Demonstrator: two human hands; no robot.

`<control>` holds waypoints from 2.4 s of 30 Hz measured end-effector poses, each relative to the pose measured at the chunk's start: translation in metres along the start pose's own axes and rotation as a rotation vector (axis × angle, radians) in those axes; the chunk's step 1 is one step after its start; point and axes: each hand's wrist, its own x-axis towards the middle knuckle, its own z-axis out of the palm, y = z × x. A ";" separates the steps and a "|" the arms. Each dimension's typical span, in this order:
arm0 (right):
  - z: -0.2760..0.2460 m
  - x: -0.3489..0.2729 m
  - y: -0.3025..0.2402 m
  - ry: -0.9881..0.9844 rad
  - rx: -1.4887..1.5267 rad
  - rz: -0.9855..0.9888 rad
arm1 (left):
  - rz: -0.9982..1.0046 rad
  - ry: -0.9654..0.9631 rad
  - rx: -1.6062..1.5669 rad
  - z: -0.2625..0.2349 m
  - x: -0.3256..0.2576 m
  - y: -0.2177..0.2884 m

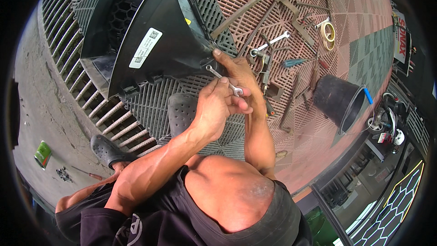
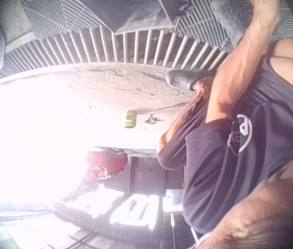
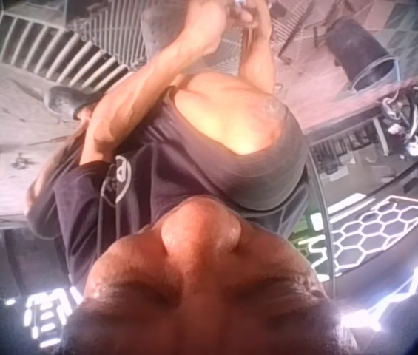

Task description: The person sits on the floor and uses a wrench to tighten bolts on a black plastic housing with a honeycomb interior. The person rotates the housing to access different bolt locations and continues tightening throughout the clip.

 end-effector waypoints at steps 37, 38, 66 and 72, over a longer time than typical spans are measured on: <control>-0.001 -0.002 0.008 -0.017 0.008 0.016 | -0.004 0.007 0.039 -0.004 -0.004 -0.001; 0.001 -0.003 0.007 -0.011 0.038 0.014 | -0.029 0.000 -0.009 -0.001 -0.004 0.002; -0.003 0.010 0.023 -0.002 -0.028 -0.052 | 0.109 -0.035 0.386 -0.060 -0.018 -0.004; 0.000 0.003 0.014 0.055 -0.068 0.014 | 0.054 0.001 0.164 -0.025 -0.008 -0.005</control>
